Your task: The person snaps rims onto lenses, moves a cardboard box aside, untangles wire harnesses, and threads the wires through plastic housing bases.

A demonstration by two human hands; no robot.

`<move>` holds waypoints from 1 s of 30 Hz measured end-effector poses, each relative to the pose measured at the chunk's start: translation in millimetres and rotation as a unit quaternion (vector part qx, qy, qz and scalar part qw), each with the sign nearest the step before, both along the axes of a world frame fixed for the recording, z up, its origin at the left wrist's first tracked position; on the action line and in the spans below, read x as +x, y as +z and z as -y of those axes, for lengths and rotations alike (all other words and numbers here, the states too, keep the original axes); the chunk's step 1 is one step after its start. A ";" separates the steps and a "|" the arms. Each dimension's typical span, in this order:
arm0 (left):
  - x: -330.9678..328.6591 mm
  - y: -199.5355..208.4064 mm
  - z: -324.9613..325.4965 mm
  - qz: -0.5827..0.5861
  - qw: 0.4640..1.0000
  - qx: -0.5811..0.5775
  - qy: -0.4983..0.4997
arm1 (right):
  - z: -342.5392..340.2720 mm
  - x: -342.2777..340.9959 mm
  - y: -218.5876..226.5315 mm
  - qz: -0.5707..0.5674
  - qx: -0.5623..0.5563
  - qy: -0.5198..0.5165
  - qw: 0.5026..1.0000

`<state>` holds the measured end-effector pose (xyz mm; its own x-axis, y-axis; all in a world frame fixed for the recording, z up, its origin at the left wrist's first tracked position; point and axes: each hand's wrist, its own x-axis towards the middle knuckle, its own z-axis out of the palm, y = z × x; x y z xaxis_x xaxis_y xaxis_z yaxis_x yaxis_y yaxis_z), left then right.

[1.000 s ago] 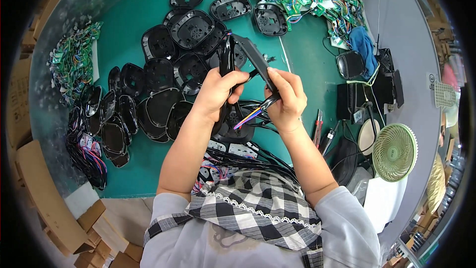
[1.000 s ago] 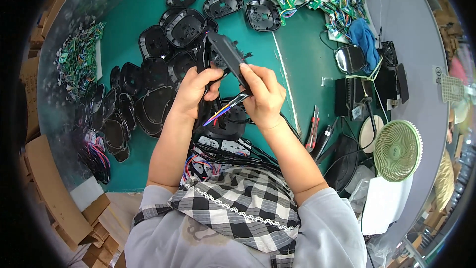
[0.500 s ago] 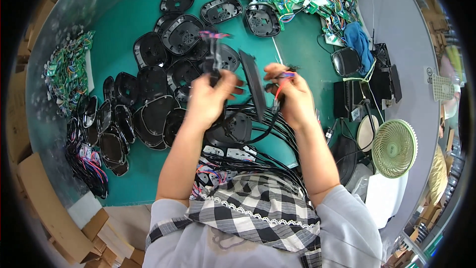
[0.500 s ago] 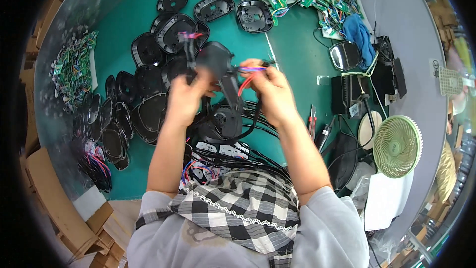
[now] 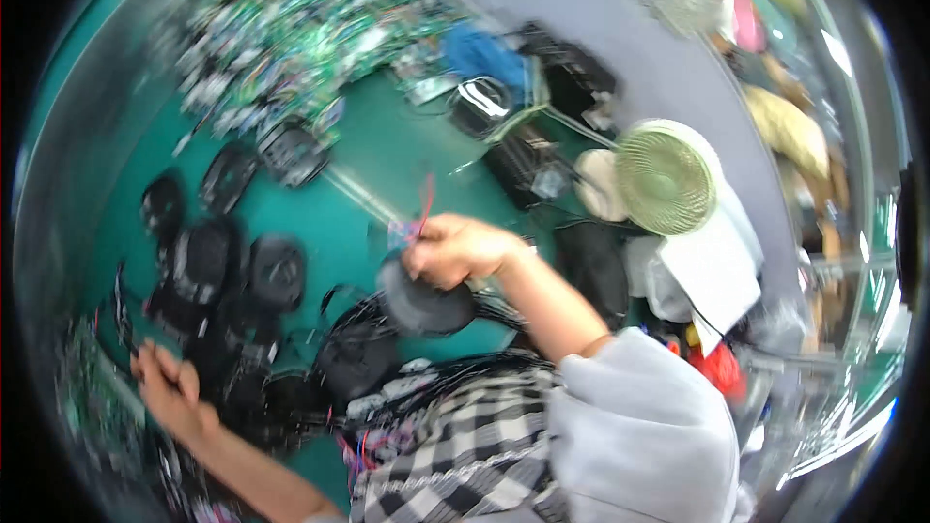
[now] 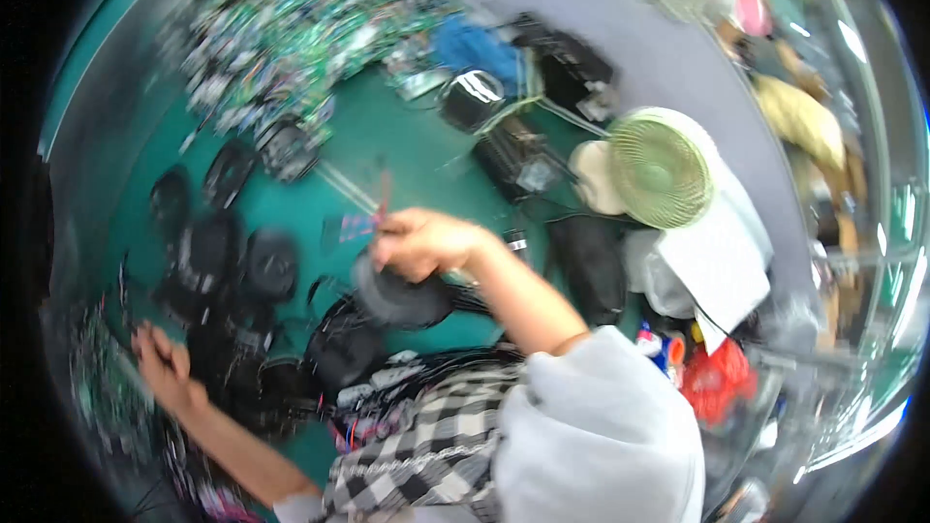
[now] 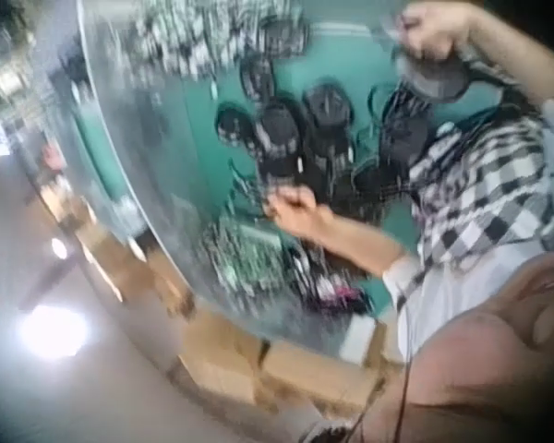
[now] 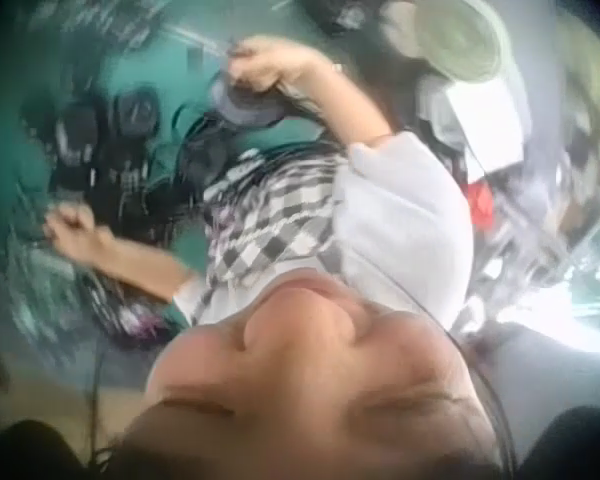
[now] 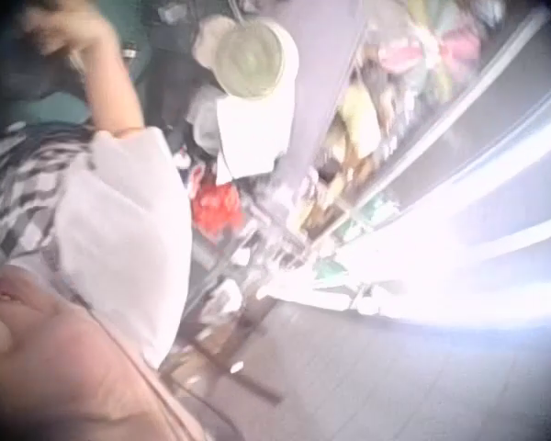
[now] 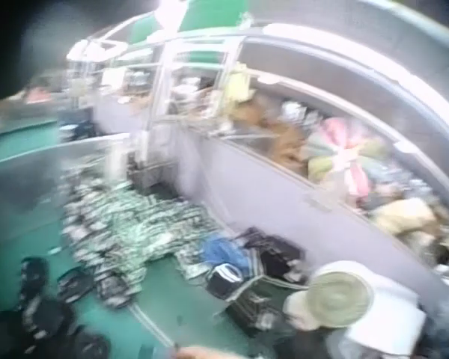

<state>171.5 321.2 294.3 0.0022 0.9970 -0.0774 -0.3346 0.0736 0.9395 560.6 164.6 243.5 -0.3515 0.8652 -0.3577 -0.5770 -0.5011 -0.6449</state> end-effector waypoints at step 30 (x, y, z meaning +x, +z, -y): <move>61.0 -9.6 57.5 -0.071 0.995 0.007 -0.063 | 88.1 -5.0 192.0 0.189 0.237 -0.345 0.888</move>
